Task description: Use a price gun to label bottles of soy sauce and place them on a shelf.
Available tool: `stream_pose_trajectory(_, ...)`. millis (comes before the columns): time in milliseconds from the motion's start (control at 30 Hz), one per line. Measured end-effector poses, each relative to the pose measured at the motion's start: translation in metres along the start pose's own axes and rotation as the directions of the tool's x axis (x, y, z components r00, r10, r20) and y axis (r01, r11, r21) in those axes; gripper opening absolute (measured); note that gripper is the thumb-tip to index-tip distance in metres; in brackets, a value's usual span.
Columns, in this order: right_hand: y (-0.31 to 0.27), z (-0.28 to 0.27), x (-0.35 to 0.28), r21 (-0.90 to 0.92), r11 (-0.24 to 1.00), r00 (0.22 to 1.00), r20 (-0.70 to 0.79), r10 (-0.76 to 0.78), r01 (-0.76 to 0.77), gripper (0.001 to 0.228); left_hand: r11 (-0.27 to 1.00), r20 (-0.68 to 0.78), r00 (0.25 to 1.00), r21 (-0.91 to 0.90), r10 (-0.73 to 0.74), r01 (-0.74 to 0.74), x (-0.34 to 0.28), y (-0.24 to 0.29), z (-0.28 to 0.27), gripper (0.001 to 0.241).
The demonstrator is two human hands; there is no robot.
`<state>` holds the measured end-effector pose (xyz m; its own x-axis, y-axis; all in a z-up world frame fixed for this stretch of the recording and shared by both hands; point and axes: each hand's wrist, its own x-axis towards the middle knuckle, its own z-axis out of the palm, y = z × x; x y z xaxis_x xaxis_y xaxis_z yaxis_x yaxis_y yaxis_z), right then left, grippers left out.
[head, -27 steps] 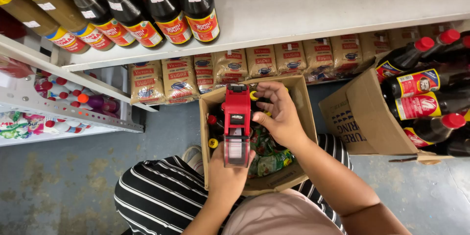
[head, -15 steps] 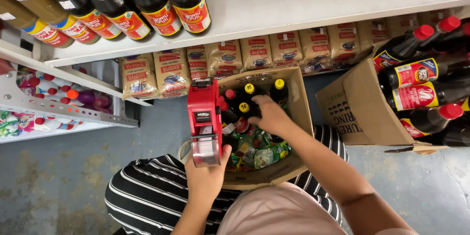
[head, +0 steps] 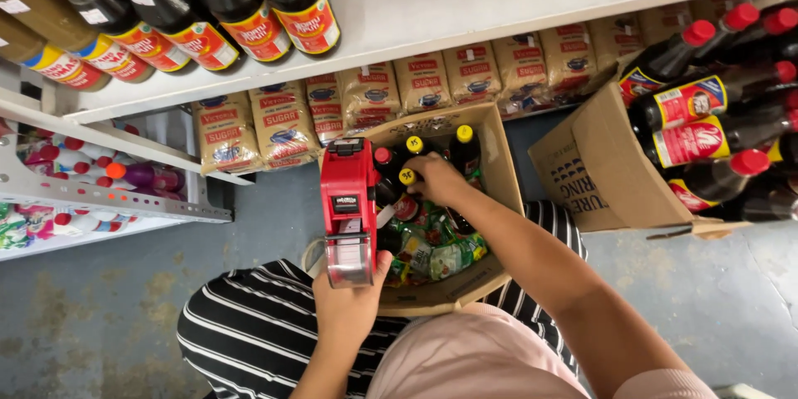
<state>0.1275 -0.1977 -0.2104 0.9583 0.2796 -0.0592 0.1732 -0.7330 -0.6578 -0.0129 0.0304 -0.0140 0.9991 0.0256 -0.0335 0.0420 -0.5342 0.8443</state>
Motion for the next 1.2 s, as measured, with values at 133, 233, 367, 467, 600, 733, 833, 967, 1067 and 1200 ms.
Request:
stream_pose_trajectory(133, -0.007, -0.011, -0.011, -0.005, 0.998, 0.996, -0.060, -0.065, 0.064, 0.049, 0.998, 0.005, 0.999, 0.046, 0.048, -0.048, -0.005, 0.002, 0.000, 0.035)
stream_pose_trajectory(233, -0.012, -0.023, -0.018, 0.071, 0.983, 0.982, -0.100, -0.161, 0.168, 0.046, 0.990, 0.013, 0.999, 0.136, 0.032, -0.033, -0.010, 0.005, 0.003, 0.036)
stream_pose_trajectory(367, -0.011, -0.033, -0.025, 0.397, 0.885, 0.963, -0.206, -0.172, 0.242, 0.043, 0.997, -0.005, 0.999, 0.048, -0.054, 0.054, -0.021, 0.014, 0.006, 0.036)
stream_pose_trajectory(467, 0.000, -0.033, -0.022, 0.703, 0.673, 0.968, -0.240, -0.076, 0.228, 0.037, 1.000, -0.031, 0.999, 0.017, -0.020, 0.021, -0.024, 0.017, 0.011, 0.034)
stream_pose_trajectory(600, -0.015, -0.045, -0.022, 0.922, 0.328, 0.971, -0.233, 0.049, 0.204, 0.031, 1.000, -0.036, 0.999, -0.004, -0.027, 0.027, -0.033, 0.020, 0.014, 0.031)
stream_pose_trajectory(733, -0.007, -0.039, -0.014, 0.951, 0.227, 0.962, -0.240, 0.127, 0.208, 0.033, 1.000, -0.085, 0.996, 0.006, 0.000, 0.001, -0.038, 0.030, 0.012, 0.032)
stream_pose_trajectory(833, 0.007, -0.032, -0.009, 0.935, 0.291, 0.951, -0.259, 0.168, 0.203, 0.029, 0.992, -0.119, 0.989, 0.107, 0.083, -0.070, -0.039, 0.034, 0.014, 0.034)
stream_pose_trajectory(967, 0.018, -0.023, -0.011, 0.714, 0.692, 0.932, -0.314, 0.182, 0.106, 0.035, 0.994, -0.184, 0.978, 0.034, -0.100, 0.108, -0.047, 0.039, 0.017, 0.039)
stream_pose_trajectory(1067, 0.031, -0.019, -0.009, 0.567, 0.823, 0.918, -0.346, 0.196, 0.038, 0.040, 0.984, -0.162, 0.970, -0.015, -0.178, 0.178, -0.041, 0.040, 0.016, 0.040)
stream_pose_trajectory(1200, 0.084, 0.038, 0.000, 0.473, 0.877, 0.895, -0.425, 0.138, 0.090, 0.044, 0.994, -0.172, 0.982, 0.071, -0.070, 0.084, -0.040, 0.028, 0.016, 0.039)
